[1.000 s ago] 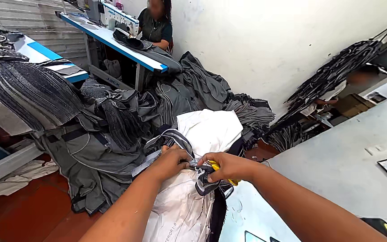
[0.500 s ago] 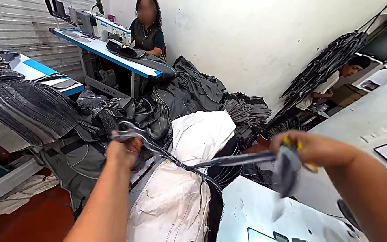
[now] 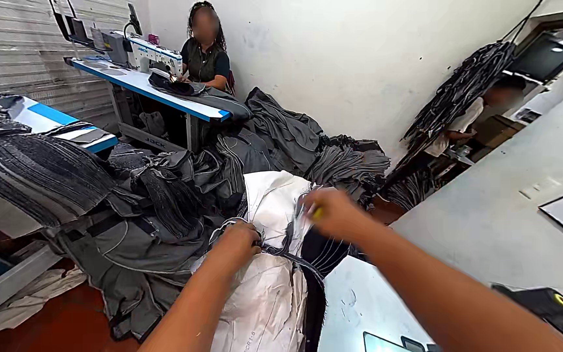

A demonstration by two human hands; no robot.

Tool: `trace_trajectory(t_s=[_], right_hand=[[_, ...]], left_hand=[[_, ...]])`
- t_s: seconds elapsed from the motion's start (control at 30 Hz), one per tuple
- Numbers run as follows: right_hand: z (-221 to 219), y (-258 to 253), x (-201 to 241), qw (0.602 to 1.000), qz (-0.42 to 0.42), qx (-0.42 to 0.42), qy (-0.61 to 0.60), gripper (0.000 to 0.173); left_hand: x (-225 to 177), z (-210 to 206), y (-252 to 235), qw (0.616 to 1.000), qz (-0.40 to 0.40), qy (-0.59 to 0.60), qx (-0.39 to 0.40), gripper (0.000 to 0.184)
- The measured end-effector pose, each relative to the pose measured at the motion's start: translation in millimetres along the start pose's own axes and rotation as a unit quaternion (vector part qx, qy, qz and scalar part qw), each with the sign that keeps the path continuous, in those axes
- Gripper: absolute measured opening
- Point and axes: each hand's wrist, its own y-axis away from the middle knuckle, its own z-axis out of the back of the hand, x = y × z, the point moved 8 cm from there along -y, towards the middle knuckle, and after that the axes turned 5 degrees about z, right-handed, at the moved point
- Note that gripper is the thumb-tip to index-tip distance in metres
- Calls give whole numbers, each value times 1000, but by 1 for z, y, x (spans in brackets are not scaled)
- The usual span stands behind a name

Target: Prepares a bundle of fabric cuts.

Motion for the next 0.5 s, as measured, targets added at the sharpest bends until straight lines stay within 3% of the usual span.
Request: trace_trajectory(t_s=[0.07,0.1,0.2,0.3,0.4,0.47,0.5], right_hand=[[-78,8,37,970,46,232,56,34],[-99,10,45,951,41,297,79,40],[-112,5,43,926,-22,364,99,35],[-101,9,33,896,-69,435,53,37],[-100,30,-1,866,-125,481,-55,32],[-94,46,-17,850,-144,480,-164,24],[-88,53,-25,850,-147,461,-210,14]], left_hand=[[-3,-3,2,999,9,-28,33,25],[-3,-4,3,998,8,-32,49,27],[-3,-2,8,998,-15,-18,52,36],[10,15,13,999,-13,37,3,28],[38,34,20,984,-4,111,-141,14],[65,43,23,940,5,209,-269,19],[79,47,27,900,21,282,-332,19]])
